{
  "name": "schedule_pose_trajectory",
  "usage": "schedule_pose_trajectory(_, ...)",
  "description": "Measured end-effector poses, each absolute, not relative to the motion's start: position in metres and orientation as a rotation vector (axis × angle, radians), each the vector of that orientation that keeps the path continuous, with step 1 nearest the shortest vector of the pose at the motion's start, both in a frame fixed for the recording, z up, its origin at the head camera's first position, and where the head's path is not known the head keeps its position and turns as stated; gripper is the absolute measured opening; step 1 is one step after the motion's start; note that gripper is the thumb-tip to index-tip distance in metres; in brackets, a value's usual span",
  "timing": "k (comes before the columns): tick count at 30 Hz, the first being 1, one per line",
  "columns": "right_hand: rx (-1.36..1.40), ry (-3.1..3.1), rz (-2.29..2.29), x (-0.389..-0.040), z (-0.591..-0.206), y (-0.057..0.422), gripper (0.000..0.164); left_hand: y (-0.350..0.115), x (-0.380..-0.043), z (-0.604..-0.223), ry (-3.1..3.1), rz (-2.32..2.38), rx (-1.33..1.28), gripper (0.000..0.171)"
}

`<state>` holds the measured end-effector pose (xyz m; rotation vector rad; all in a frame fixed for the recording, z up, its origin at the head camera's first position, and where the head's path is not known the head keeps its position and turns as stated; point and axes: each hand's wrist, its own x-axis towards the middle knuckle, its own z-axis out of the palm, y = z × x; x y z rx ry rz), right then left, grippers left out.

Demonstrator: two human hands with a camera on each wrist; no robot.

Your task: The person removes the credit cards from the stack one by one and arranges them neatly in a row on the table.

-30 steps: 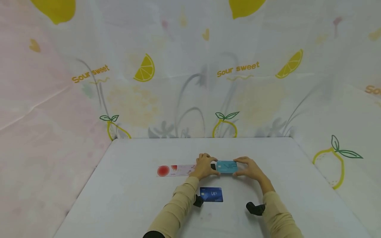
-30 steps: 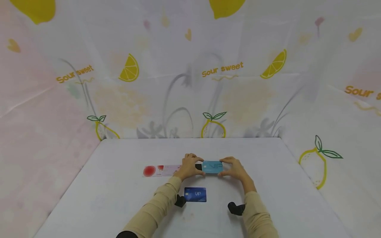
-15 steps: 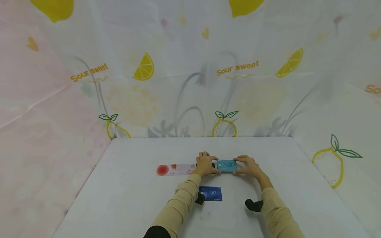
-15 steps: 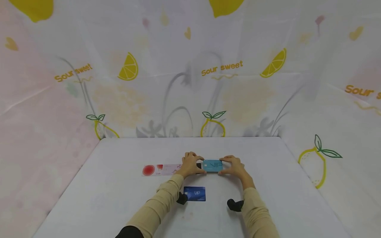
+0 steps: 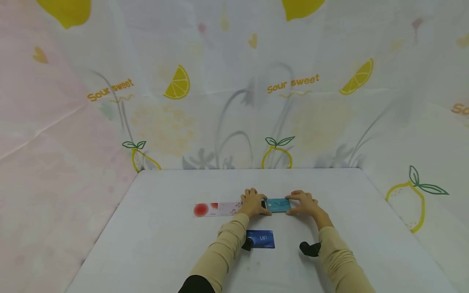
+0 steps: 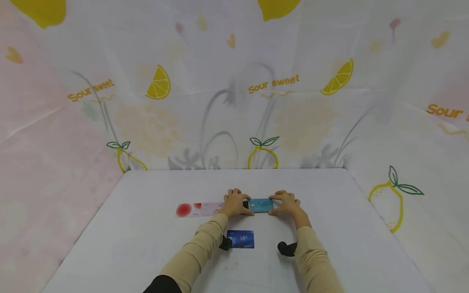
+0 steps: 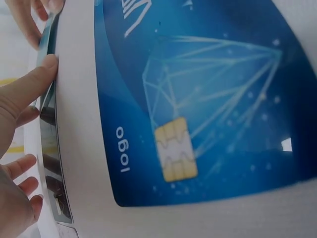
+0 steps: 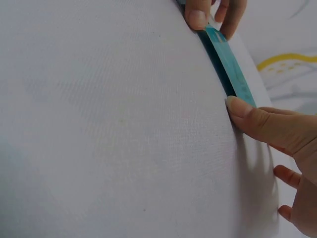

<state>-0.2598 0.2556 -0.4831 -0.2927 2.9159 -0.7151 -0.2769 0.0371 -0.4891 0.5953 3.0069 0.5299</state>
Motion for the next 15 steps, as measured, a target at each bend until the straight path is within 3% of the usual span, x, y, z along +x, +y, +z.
schedule_pose_trajectory(15, -0.262, 2.858, -0.690, -0.2606, -0.4816, 0.2519, 0.060, 0.0327, -0.2732, -0.4892, 3.024, 0.522, 0.606, 0.060)
